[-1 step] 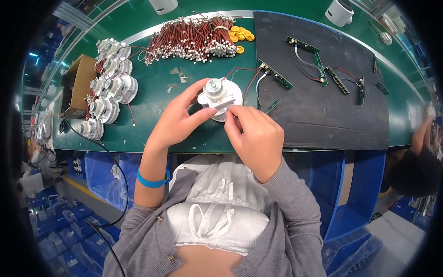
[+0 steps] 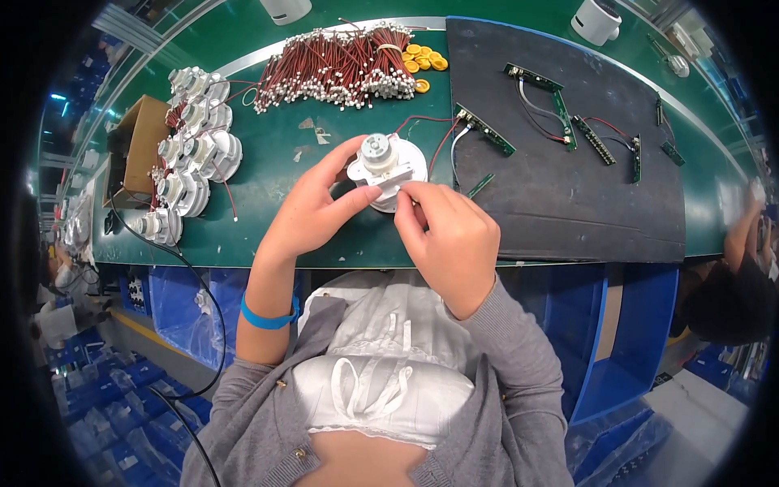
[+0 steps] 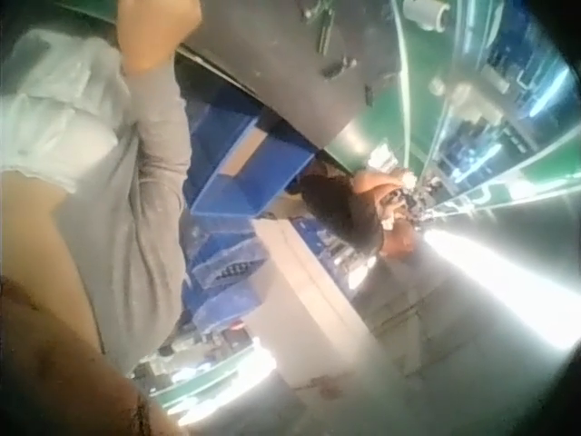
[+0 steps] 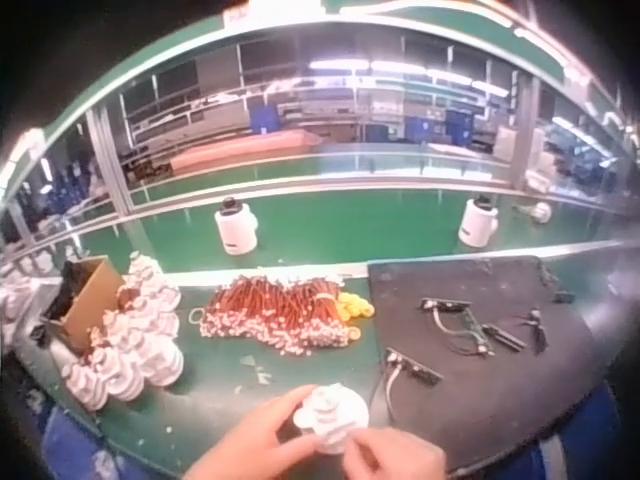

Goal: The person assembles electronic components and wires onto plastic housings by hand, connecting them together on a factory production line.

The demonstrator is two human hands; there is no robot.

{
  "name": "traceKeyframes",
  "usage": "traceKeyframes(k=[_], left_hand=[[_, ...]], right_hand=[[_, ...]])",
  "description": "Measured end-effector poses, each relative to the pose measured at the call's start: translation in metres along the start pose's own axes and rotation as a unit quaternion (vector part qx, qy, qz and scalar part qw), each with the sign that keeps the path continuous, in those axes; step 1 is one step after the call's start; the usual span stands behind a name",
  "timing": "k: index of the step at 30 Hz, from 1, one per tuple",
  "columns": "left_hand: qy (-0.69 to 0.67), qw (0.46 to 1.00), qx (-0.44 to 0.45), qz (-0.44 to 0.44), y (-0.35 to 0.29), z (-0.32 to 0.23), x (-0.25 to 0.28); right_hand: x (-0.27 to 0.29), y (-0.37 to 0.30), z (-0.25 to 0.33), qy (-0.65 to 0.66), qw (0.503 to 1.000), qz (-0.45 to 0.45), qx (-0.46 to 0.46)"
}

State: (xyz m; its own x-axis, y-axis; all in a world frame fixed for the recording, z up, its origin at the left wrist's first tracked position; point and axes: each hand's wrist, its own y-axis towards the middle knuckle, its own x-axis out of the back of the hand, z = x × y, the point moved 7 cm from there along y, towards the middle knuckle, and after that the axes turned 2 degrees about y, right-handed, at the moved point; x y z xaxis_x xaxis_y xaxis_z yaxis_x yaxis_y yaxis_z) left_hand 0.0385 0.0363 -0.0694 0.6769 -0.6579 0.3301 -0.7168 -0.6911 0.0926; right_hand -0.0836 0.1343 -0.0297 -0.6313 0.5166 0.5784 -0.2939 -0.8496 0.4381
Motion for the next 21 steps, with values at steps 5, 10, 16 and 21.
traceKeyframes(k=[5, 10, 16, 21], left_hand=[[-0.027, 1.000, 0.002, -0.012, -0.001, 0.004, 0.001], [-0.028, 0.999, 0.019, -0.022, -0.002, 0.008, -0.003], [0.018, 0.998, 0.017, -0.056, -0.006, 0.005, -0.001], [0.039, 0.996, 0.030, -0.077, -0.007, -0.001, -0.002]], right_hand=[[-0.006, -0.001, -0.006, 0.022, 0.998, -0.031, -0.051], [-0.009, -0.003, -0.009, 0.019, 0.997, -0.055, -0.059], [-0.016, -0.005, -0.019, 0.085, 0.984, -0.026, -0.156], [-0.024, -0.006, -0.034, 0.214, 0.942, 0.007, -0.260]])
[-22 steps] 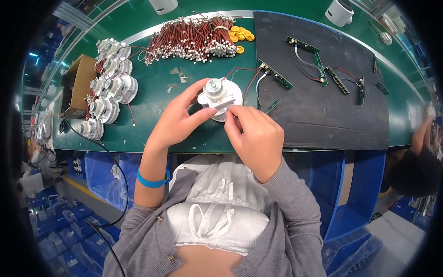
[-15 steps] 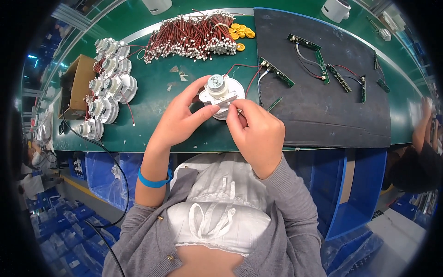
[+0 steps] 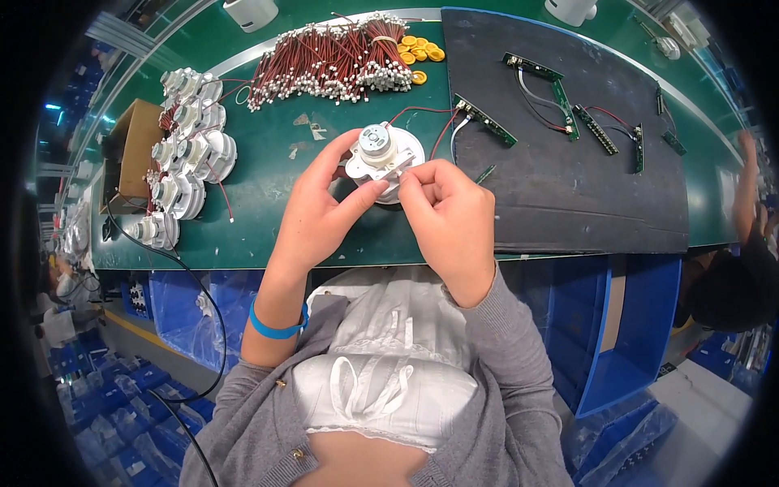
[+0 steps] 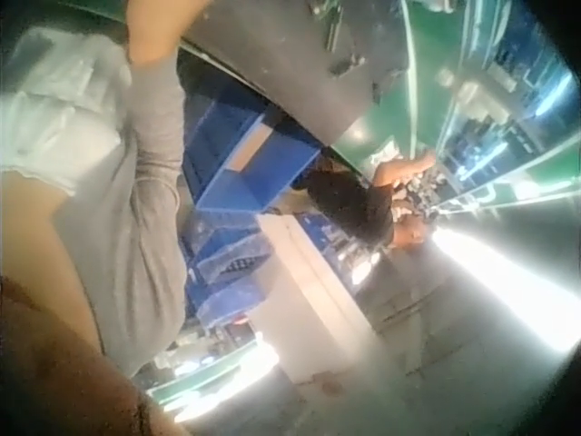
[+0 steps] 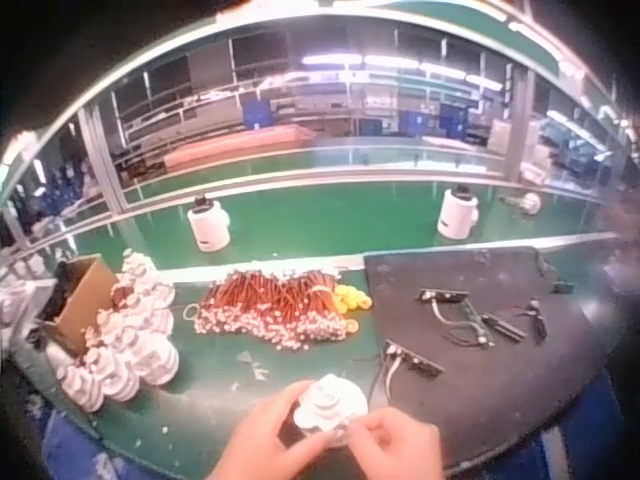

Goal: The person assembles electronic components and wires onto plastic housings by hand, connecting them together on a factory production line.

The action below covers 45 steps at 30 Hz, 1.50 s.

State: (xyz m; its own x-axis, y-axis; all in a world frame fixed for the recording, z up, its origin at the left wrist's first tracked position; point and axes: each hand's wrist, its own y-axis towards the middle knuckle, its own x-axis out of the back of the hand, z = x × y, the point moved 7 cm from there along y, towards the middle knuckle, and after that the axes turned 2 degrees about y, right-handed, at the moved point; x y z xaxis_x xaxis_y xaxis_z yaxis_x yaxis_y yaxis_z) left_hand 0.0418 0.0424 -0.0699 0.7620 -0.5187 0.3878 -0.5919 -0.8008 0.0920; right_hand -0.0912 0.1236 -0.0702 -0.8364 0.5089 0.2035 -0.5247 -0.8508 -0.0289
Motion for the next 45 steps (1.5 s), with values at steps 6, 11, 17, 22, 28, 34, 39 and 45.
traceKeyframes(k=[6, 11, 17, 22, 28, 34, 39, 45], left_hand=[[0.054, 0.998, -0.035, -0.030, -0.003, -0.001, -0.001], [-0.065, 0.998, -0.003, -0.024, -0.006, 0.003, -0.008], [-0.082, 0.996, 0.009, -0.020, -0.008, 0.001, -0.014], [-0.096, 0.995, 0.021, -0.016, -0.012, 0.000, -0.015], [-0.109, 0.994, 0.019, -0.021, -0.015, -0.003, -0.012], [-0.076, 0.997, 0.007, -0.033, -0.017, 0.001, -0.009], [-0.044, 0.997, -0.017, -0.059, -0.016, -0.006, 0.001], [0.096, 0.987, -0.085, -0.092, -0.015, -0.023, 0.020]], right_hand=[[-0.008, 0.000, -0.006, 0.074, 0.996, 0.012, -0.041], [-0.004, -0.002, -0.006, 0.105, 0.993, 0.017, -0.046], [0.001, -0.004, -0.005, 0.106, 0.993, 0.010, -0.046], [0.001, -0.009, -0.001, 0.109, 0.993, -0.004, -0.040], [0.002, -0.015, 0.007, 0.079, 0.996, -0.031, -0.009], [-0.002, -0.010, -0.002, 0.115, 0.992, -0.009, -0.050], [-0.008, -0.009, 0.003, 0.103, 0.994, -0.012, -0.043], [-0.019, -0.005, 0.011, 0.144, 0.988, 0.005, -0.046]])
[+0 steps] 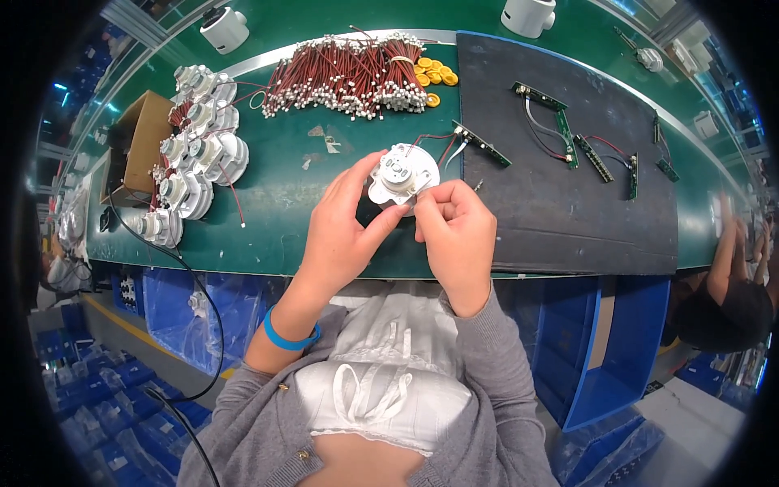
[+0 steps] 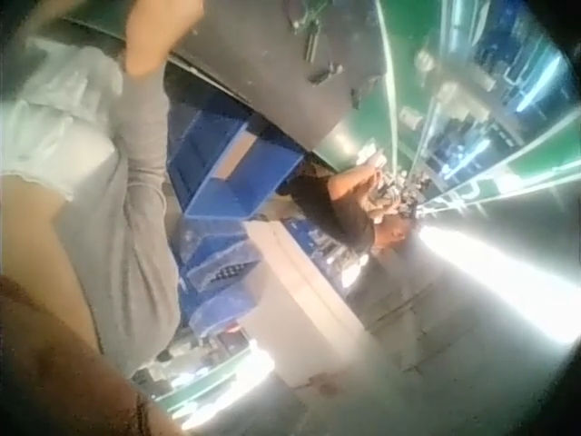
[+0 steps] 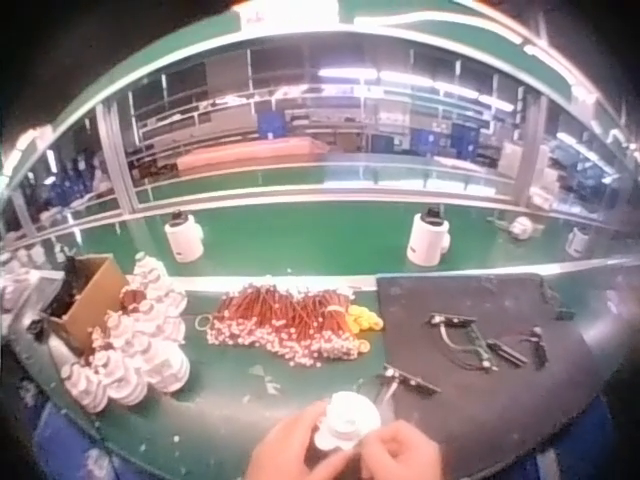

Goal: The person assembles electronic components and wires onto plastic housings by hand, connecting them together on a factory production line.

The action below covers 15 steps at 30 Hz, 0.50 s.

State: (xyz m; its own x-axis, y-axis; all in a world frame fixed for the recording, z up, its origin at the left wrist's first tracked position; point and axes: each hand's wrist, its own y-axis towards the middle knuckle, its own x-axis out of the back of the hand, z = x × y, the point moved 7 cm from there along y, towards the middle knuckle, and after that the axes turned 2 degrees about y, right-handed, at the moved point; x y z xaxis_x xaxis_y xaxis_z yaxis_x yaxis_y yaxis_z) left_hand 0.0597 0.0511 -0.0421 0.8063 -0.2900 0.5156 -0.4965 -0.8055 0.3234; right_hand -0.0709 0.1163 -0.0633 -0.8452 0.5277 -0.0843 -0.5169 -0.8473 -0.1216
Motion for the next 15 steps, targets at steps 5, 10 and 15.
traceKeyframes(k=[5, 10, 15], left_hand=[[-0.003, 0.998, 0.053, 0.018, 0.000, 0.004, 0.006], [0.093, 0.994, -0.052, -0.040, 0.002, -0.003, 0.017], [0.123, 0.988, -0.077, -0.050, 0.006, -0.006, 0.024]], right_hand=[[-0.013, 0.005, 0.008, 0.027, 0.999, 0.022, -0.012], [-0.024, 0.011, 0.009, -0.042, 0.998, 0.037, -0.007], [-0.030, 0.011, 0.017, -0.024, 0.998, 0.060, -0.021]])
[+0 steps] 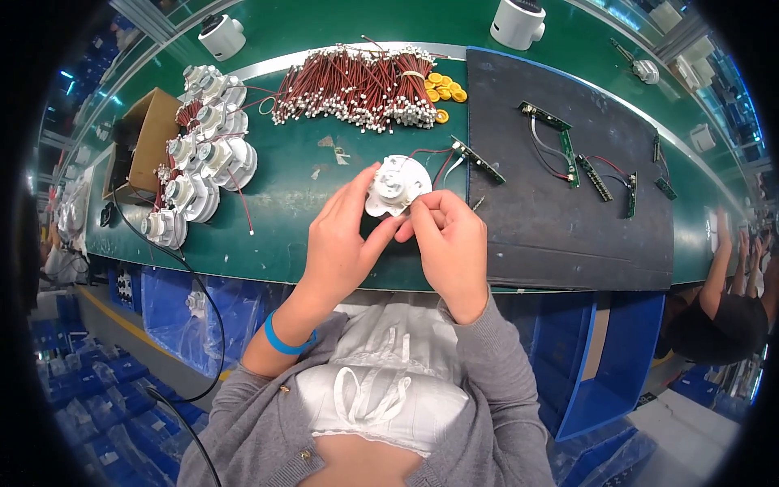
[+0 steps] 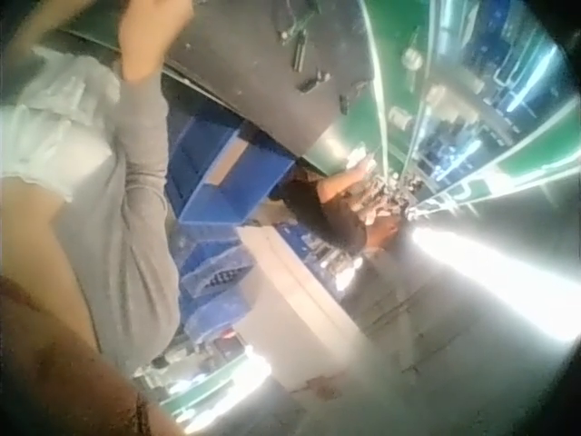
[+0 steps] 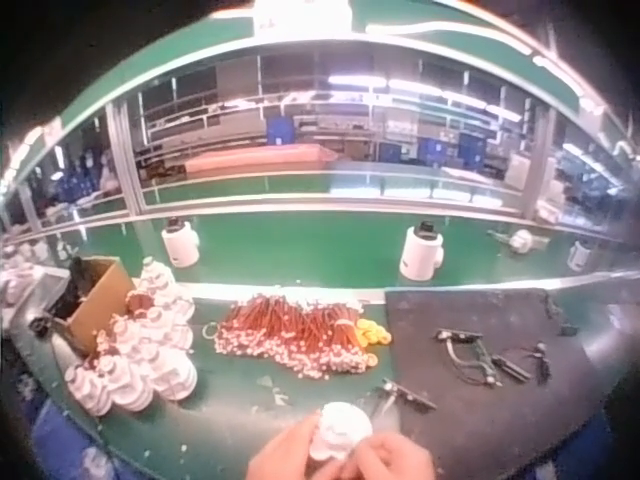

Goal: The person assembles electronic components and wires onto plastic housings by hand, connecting them together on a factory production line.

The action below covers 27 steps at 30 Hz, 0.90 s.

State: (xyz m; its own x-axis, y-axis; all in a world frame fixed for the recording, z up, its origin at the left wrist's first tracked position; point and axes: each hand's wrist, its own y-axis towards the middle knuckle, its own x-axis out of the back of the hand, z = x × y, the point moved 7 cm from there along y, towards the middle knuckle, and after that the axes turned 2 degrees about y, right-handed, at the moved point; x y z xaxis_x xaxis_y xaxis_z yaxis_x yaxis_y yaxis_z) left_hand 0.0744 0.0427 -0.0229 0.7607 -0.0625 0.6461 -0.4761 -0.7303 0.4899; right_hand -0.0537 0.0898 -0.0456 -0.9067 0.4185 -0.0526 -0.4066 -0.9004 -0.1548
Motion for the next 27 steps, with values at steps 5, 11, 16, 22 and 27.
traceKeyframes(k=[5, 11, 16, 22, 27], left_hand=[[-0.075, 0.990, 0.115, 0.022, -0.005, 0.021, -0.004], [-0.017, 0.998, 0.062, 0.012, -0.002, 0.018, -0.005], [0.018, 0.999, 0.032, -0.008, -0.002, 0.020, -0.008], [0.001, 1.000, 0.029, 0.004, 0.005, 0.024, 0.003], [0.132, 0.985, 0.019, -0.110, 0.015, 0.021, 0.033]], right_hand=[[0.001, 0.010, -0.002, -0.048, 0.993, 0.066, -0.085], [-0.002, 0.018, -0.009, -0.061, 0.994, 0.047, -0.078], [-0.003, 0.024, -0.011, -0.023, 0.997, 0.044, -0.064], [-0.008, 0.020, -0.006, -0.017, 0.981, 0.139, -0.133], [0.011, 0.001, 0.011, 0.051, 0.981, 0.130, -0.134]])
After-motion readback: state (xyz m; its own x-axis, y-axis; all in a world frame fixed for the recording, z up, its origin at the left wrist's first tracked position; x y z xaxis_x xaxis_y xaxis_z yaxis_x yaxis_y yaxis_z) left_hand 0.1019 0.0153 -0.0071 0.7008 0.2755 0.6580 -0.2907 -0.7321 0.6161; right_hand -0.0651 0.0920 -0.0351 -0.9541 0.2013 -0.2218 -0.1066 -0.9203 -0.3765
